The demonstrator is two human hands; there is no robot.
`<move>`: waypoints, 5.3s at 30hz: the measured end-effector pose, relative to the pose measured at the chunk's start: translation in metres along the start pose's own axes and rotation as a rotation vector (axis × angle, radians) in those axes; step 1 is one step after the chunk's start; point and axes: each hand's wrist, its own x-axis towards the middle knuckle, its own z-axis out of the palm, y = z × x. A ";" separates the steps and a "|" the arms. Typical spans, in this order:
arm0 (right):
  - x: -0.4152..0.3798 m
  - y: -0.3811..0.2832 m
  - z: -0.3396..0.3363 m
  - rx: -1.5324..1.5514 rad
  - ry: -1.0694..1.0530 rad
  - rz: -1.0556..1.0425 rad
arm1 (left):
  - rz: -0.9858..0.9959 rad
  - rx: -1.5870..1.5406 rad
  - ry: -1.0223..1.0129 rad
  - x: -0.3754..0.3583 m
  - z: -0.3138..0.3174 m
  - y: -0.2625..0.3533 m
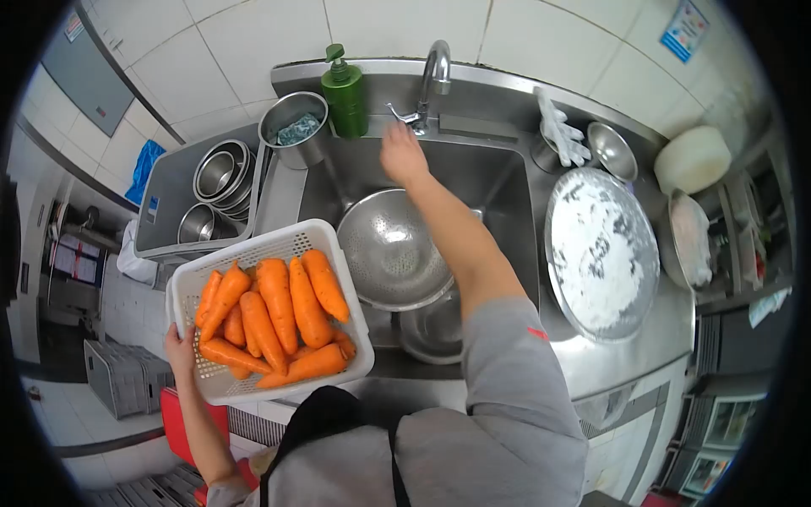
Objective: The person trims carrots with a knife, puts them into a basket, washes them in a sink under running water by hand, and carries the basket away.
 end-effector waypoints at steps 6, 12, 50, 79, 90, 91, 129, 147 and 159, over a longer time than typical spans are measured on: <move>0.061 -0.027 0.027 -0.229 -0.676 -0.016 | 0.025 0.153 0.078 0.000 0.010 0.020; 0.022 0.014 0.033 -0.018 -0.643 -0.403 | 0.041 0.332 0.060 0.000 0.005 0.026; -0.197 0.120 0.057 0.550 -0.246 1.028 | -0.183 0.126 -0.749 0.043 0.358 0.134; -0.109 -0.023 -0.004 2.385 0.158 1.440 | -0.425 -0.986 -0.686 -0.006 0.453 0.330; -0.081 0.016 0.006 2.079 -0.335 1.288 | 0.378 -0.385 -0.265 0.005 0.419 0.323; -0.079 0.025 0.013 1.968 -0.470 1.228 | 0.327 -0.381 -0.456 0.010 0.404 0.321; -0.179 -0.015 0.144 0.316 -1.061 -0.213 | -0.189 -0.633 -0.845 0.005 0.386 0.164; -0.048 0.014 0.079 1.798 -0.234 1.143 | -0.914 -1.739 -0.769 -0.028 0.426 0.219; -0.250 -0.066 0.130 0.176 -0.866 0.442 | 0.437 0.386 -0.822 0.061 0.367 0.247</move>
